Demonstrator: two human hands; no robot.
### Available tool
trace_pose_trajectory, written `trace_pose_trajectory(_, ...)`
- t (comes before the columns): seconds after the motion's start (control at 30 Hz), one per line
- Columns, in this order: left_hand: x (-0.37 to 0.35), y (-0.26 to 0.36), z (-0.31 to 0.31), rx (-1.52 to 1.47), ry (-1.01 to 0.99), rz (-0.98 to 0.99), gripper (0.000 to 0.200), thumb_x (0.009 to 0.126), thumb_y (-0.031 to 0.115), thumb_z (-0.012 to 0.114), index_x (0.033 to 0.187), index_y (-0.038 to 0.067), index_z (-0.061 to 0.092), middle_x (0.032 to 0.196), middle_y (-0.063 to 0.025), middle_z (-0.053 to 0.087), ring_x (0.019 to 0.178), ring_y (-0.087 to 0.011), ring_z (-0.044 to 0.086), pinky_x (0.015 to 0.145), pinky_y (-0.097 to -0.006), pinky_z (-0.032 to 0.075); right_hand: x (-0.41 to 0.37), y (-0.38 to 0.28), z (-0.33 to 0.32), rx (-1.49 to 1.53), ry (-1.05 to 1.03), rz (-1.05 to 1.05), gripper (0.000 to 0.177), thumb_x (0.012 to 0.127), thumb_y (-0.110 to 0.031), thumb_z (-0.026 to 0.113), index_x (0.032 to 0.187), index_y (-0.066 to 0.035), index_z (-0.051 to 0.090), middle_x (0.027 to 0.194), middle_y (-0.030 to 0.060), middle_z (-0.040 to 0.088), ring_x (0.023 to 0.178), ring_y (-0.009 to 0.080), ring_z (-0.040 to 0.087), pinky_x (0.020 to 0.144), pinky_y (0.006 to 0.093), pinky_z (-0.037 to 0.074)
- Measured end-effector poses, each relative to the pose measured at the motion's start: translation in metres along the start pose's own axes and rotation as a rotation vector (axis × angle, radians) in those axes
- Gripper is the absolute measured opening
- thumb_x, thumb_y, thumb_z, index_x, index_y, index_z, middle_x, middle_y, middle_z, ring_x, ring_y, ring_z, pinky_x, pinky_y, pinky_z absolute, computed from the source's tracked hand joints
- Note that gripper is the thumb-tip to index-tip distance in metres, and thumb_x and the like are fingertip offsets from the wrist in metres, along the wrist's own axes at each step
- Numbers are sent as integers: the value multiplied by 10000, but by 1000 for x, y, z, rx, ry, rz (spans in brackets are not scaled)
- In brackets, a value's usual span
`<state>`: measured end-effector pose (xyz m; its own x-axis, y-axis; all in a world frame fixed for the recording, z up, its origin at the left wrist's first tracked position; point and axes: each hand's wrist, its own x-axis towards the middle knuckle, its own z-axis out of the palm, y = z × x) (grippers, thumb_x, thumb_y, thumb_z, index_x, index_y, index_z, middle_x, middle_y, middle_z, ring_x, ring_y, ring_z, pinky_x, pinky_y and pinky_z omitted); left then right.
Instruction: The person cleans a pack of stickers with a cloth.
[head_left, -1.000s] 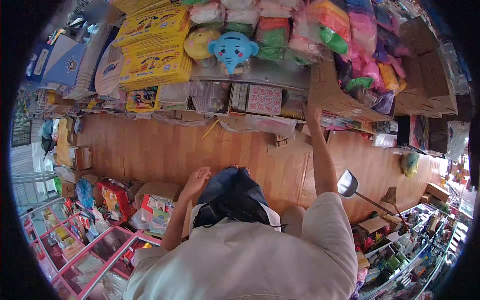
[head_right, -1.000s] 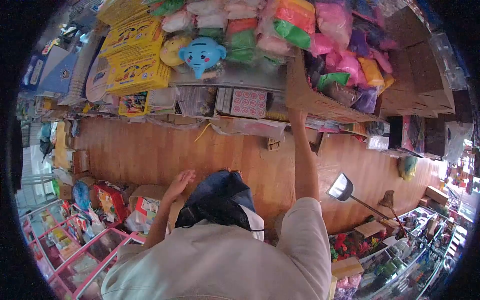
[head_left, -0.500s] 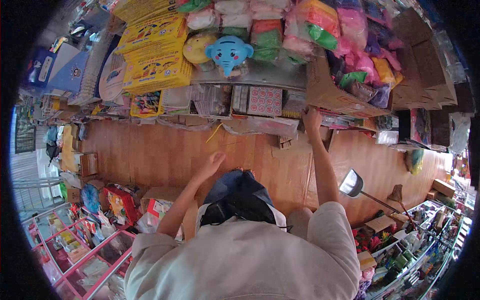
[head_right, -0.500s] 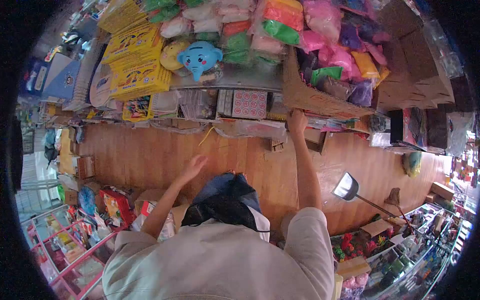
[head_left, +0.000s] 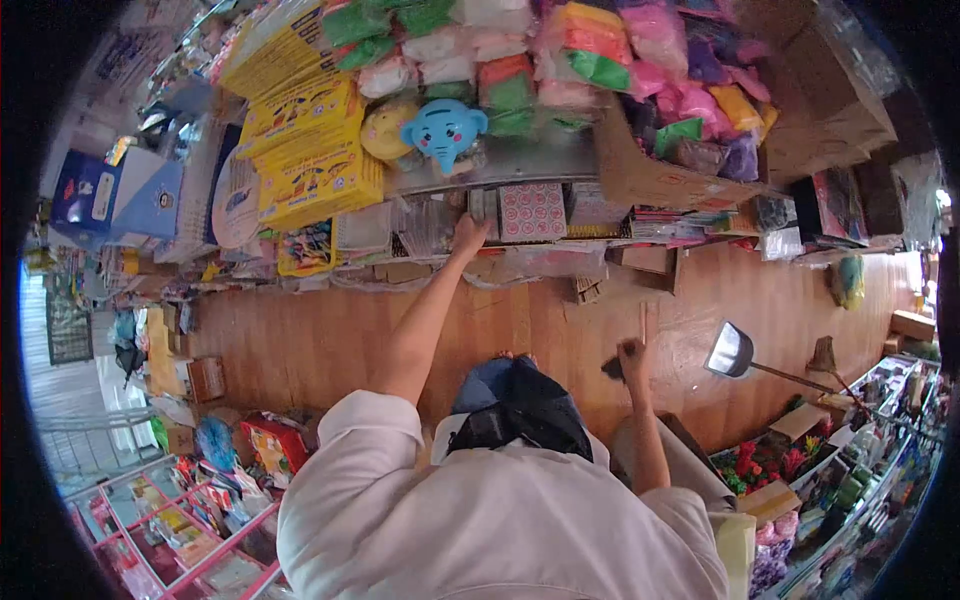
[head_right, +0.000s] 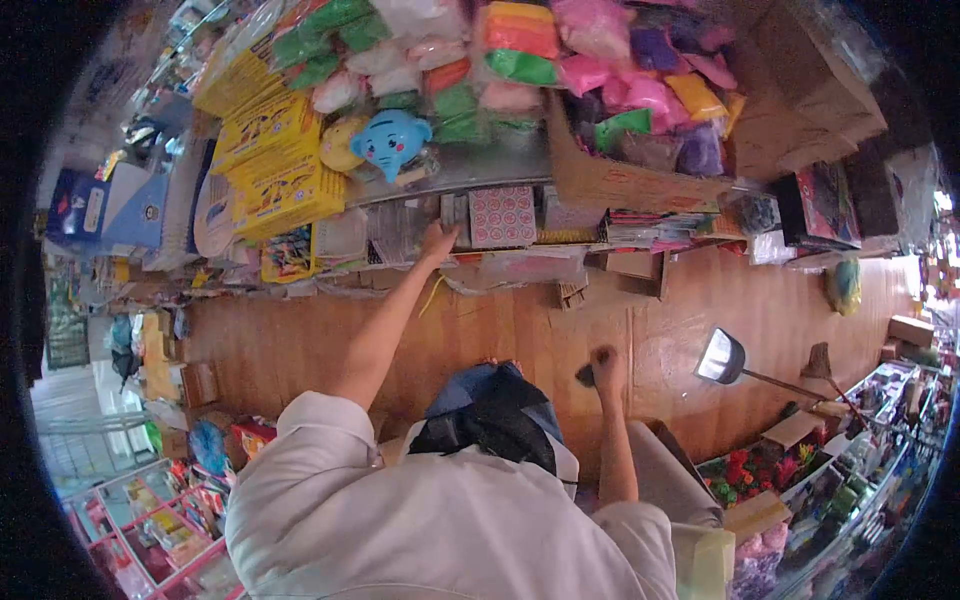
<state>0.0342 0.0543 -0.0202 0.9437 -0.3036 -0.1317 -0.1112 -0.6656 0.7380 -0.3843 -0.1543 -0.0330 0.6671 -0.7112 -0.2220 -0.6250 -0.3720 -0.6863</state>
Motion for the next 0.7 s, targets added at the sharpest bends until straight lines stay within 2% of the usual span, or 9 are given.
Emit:
trace_pose_trajectory(0.07,3,0,-2,146,-63,-20,495,764,360,692,999,-63,593,1006,-253,607,975,-362,594,768,-428,456,-55,6,-25,-50,58,185,177,752,-123,693,823,25,629,744,136,655,696,249,638,677,339,497)
trace_pose_trajectory(0.13,1,-1,-5,75,-86,-13,458,753,358,699,940,-52,618,926,-229,625,913,-347,612,731,-427,458,-99,24,-42,-91,119,265,170,743,-107,695,837,21,635,729,141,655,675,247,639,677,332,501)
trace_pose_trajectory(0.2,12,-17,-2,4,-104,-3,424,741,355,706,880,-40,643,847,-206,642,852,-332,630,693,-425,460,-137,61,-46,-70,178,293,155,730,-95,700,829,7,636,735,147,652,683,252,640,679,333,499)
trace_pose_trajectory(0.27,34,-63,24,-150,12,-10,389,732,348,709,847,-20,660,732,-177,642,762,-317,642,669,-411,470,-158,48,-60,-58,239,276,157,725,-90,702,830,7,637,736,149,652,680,254,639,678,337,498)
trace_pose_trajectory(0.3,32,-52,15,-147,7,1,389,732,348,709,847,-20,660,732,-177,642,762,-317,642,669,-411,470,-166,43,-65,-53,283,251,160,719,-86,704,830,8,637,737,150,651,677,256,638,676,340,497)
trace_pose_trajectory(0.4,22,-24,-21,-13,61,54,390,746,352,700,829,-25,640,685,-163,618,666,-307,610,634,-398,449,-170,37,-67,-79,314,242,170,716,-78,704,839,23,644,733,153,654,660,263,633,671,338,496)
trace_pose_trajectory(0.5,21,-26,-44,-270,56,111,391,767,349,686,778,-34,607,641,-149,578,606,-275,555,597,-390,416,-153,46,-51,-18,248,313,163,726,-105,707,795,32,654,727,143,666,669,207,651,642,317,499)
trace_pose_trajectory(0.57,-8,14,-86,-116,83,31,402,779,346,684,726,-37,573,595,-117,532,570,-218,500,565,-377,379,-138,48,-39,28,251,257,162,727,-100,706,795,37,651,728,145,667,675,205,651,646,317,500)
trace_pose_trajectory(0.7,-12,-28,-105,-391,83,-23,391,796,349,681,737,-23,576,654,-65,564,601,-162,520,595,-359,425,-108,18,-38,81,228,187,168,754,-102,692,836,39,655,740,144,669,677,205,645,655,308,499)
